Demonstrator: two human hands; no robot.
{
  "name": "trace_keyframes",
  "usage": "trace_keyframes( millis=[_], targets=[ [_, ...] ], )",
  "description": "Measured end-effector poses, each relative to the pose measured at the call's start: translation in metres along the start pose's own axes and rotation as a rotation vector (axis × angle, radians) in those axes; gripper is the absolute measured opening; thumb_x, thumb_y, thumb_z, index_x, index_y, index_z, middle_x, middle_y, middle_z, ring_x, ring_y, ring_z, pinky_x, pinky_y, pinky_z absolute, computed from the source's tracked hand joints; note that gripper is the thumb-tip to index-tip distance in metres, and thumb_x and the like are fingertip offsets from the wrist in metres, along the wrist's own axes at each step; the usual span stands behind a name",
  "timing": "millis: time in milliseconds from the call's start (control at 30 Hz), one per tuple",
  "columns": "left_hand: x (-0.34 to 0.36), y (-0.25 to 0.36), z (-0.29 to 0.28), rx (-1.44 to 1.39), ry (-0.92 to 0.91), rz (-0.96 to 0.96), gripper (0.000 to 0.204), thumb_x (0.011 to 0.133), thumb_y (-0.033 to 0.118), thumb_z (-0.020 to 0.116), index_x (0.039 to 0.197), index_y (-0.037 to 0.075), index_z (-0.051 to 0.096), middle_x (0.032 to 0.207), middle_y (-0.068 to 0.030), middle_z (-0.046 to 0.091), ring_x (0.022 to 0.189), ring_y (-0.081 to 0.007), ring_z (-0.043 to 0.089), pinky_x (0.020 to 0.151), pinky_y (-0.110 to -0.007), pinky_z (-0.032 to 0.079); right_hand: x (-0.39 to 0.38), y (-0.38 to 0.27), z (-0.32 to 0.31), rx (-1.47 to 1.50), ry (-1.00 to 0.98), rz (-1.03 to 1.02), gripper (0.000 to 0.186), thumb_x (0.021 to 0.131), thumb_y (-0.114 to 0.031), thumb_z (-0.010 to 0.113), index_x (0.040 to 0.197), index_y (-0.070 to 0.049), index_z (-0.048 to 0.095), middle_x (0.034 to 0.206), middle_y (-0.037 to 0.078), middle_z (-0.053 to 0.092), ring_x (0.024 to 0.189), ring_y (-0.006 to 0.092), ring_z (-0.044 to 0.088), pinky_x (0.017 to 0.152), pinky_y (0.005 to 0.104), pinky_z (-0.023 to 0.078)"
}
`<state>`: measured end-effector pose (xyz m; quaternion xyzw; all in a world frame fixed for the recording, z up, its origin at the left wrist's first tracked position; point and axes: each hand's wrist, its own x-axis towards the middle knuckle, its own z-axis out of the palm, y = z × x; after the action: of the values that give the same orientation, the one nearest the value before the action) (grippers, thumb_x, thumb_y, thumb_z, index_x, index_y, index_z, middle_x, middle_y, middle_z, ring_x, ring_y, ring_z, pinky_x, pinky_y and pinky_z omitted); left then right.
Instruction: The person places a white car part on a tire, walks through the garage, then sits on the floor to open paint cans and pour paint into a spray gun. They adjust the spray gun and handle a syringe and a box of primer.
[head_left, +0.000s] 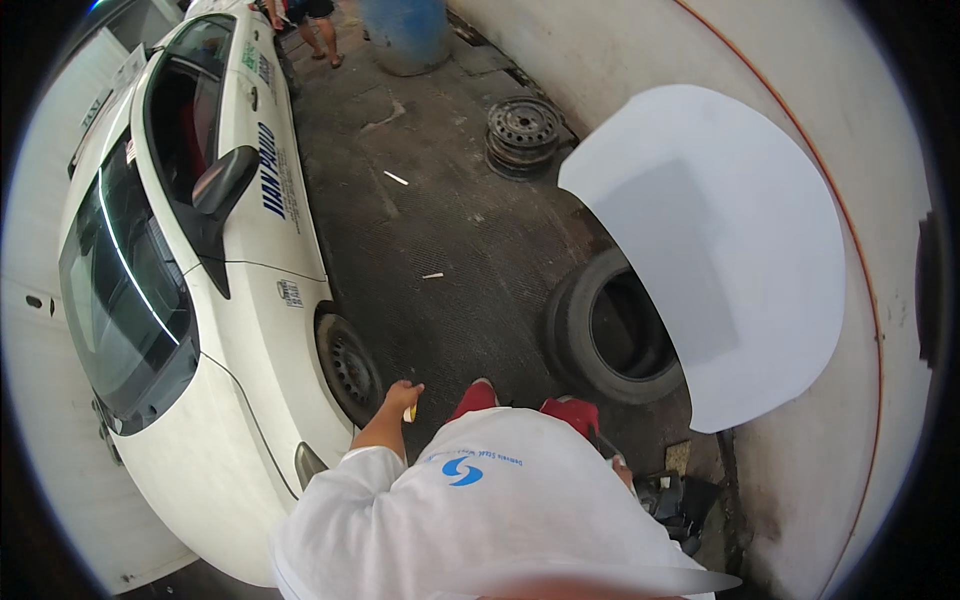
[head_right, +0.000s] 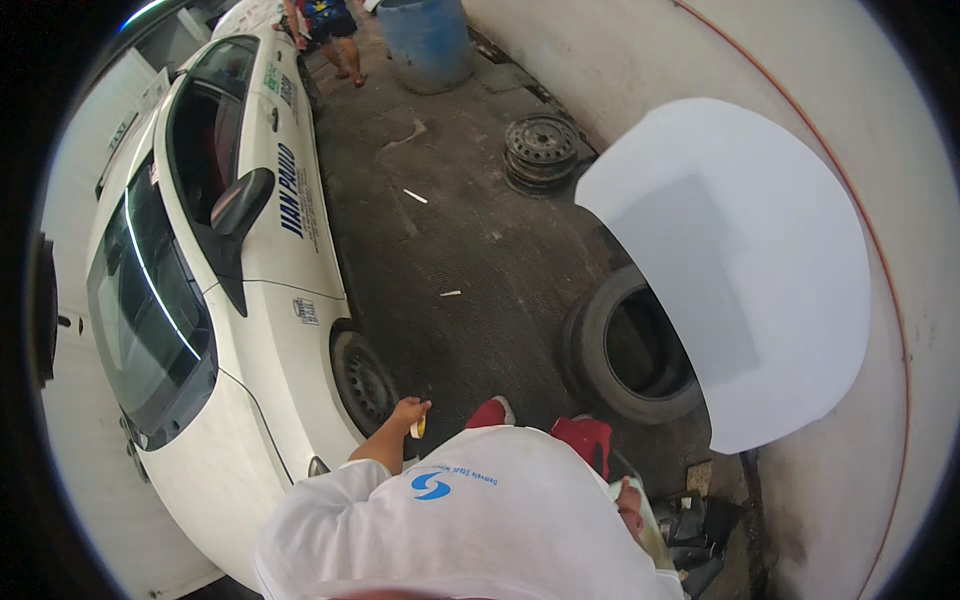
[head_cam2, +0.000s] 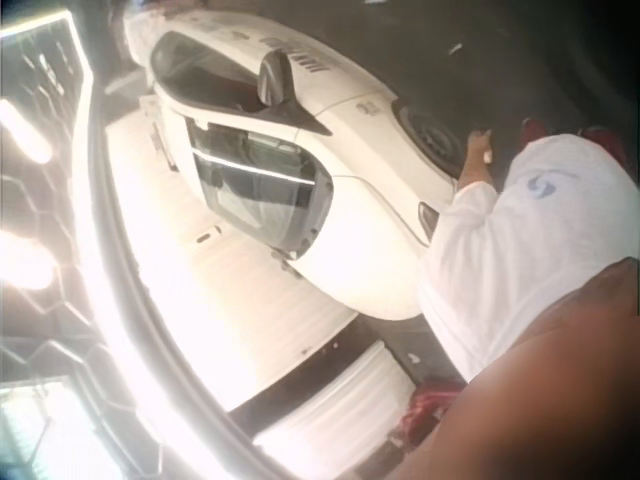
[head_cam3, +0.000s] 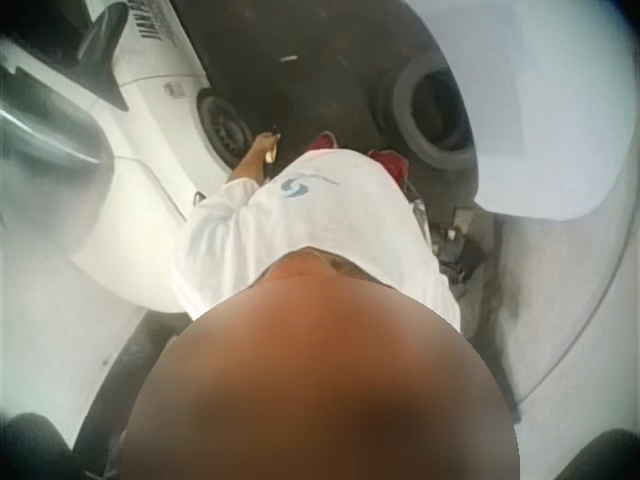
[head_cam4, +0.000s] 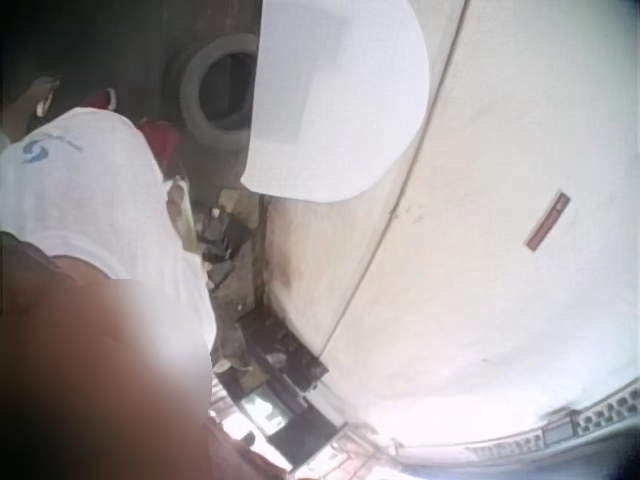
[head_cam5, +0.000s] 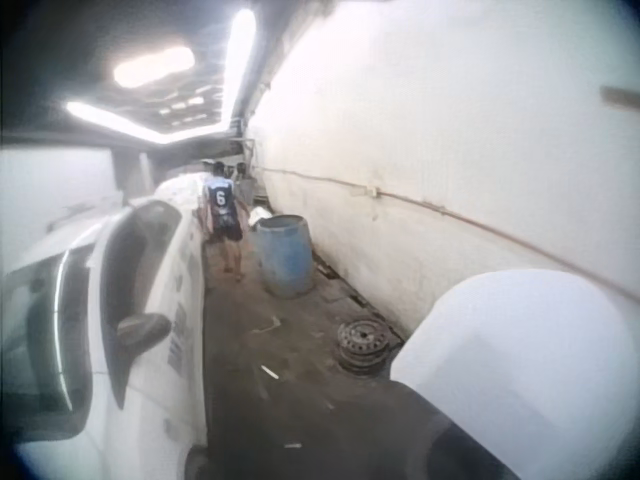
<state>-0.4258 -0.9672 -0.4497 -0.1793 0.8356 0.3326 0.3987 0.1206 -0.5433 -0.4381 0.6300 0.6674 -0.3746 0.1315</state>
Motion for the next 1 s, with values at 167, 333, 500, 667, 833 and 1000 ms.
trace_keyframes(
  millis=[167, 333, 500, 667, 833, 1000],
  targets=[
    [-0.018, -0.020, -0.046, -0.116, 0.011, -0.094, 0.060, 0.085, 0.009, 0.078, 0.141, -0.002, 0.061, 0.090, -0.0153, 0.074, 0.071, -0.0203, 0.070, 0.068, -0.036, 0.057, 0.052, -0.116, -0.039, 0.034, 0.032, -0.021, 0.057, 0.100, -0.050, 0.060, 0.111, 0.005, 0.073, 0.109, 0.027, 0.074, 0.100, 0.0433, 0.072, 0.090, 0.0491, 0.053],
    [0.003, -0.031, -0.041, -0.181, 0.067, -0.111, 0.056, 0.081, 0.001, 0.069, 0.137, 0.005, 0.067, 0.104, -0.0182, 0.076, 0.087, -0.0252, 0.074, 0.075, -0.037, 0.059, 0.093, -0.251, -0.042, 0.011, 0.077, -0.232, 0.056, 0.098, -0.048, 0.064, 0.117, 0.004, 0.072, 0.114, 0.027, 0.074, 0.111, 0.0410, 0.070, 0.098, 0.0456, 0.051],
    [0.036, -0.028, -0.044, -0.072, -0.002, -0.023, 0.058, 0.081, 0.001, 0.067, 0.139, 0.007, 0.065, 0.126, -0.0216, 0.072, 0.111, -0.0301, 0.073, 0.088, -0.035, 0.059, 0.132, -0.377, -0.008, -0.153, -0.031, -0.313, 0.056, 0.097, -0.046, 0.067, 0.122, 0.003, 0.071, 0.121, 0.026, 0.072, 0.119, 0.0387, 0.068, 0.104, 0.0434, 0.051],
    [0.047, 0.072, -0.089, -0.173, -0.002, -0.209, 0.064, 0.086, -0.005, 0.066, 0.147, 0.009, 0.056, 0.122, -0.0185, 0.072, 0.096, -0.0301, 0.075, 0.079, -0.038, 0.061, 0.224, -0.464, 0.046, -0.385, -0.214, -0.335, 0.053, 0.097, -0.049, 0.065, 0.118, -0.001, 0.073, 0.122, 0.025, 0.071, 0.116, 0.0405, 0.068, 0.102, 0.0461, 0.051],
    [0.095, 0.191, -0.157, -0.241, -0.006, -0.315, 0.062, 0.093, -0.002, 0.064, 0.152, 0.009, 0.050, 0.123, -0.0181, 0.071, 0.097, -0.0289, 0.074, 0.081, -0.039, 0.060, 0.329, -0.597, 0.069, -0.400, -0.344, -0.359, 0.055, 0.096, -0.050, 0.066, 0.120, -0.001, 0.072, 0.122, 0.026, 0.071, 0.120, 0.0411, 0.066, 0.103, 0.0471, 0.050],
    [0.169, 0.332, -0.210, -0.464, 0.307, 0.018, 0.056, 0.095, 0.005, 0.066, 0.150, 0.007, 0.052, 0.136, -0.0205, 0.067, 0.129, -0.0315, 0.063, 0.108, -0.039, 0.048, 0.360, -0.850, 0.020, -0.334, -0.209, -0.452, 0.059, 0.096, -0.050, 0.067, 0.125, 0.002, 0.069, 0.121, 0.025, 0.073, 0.119, 0.0391, 0.068, 0.103, 0.0454, 0.051]
  ],
)
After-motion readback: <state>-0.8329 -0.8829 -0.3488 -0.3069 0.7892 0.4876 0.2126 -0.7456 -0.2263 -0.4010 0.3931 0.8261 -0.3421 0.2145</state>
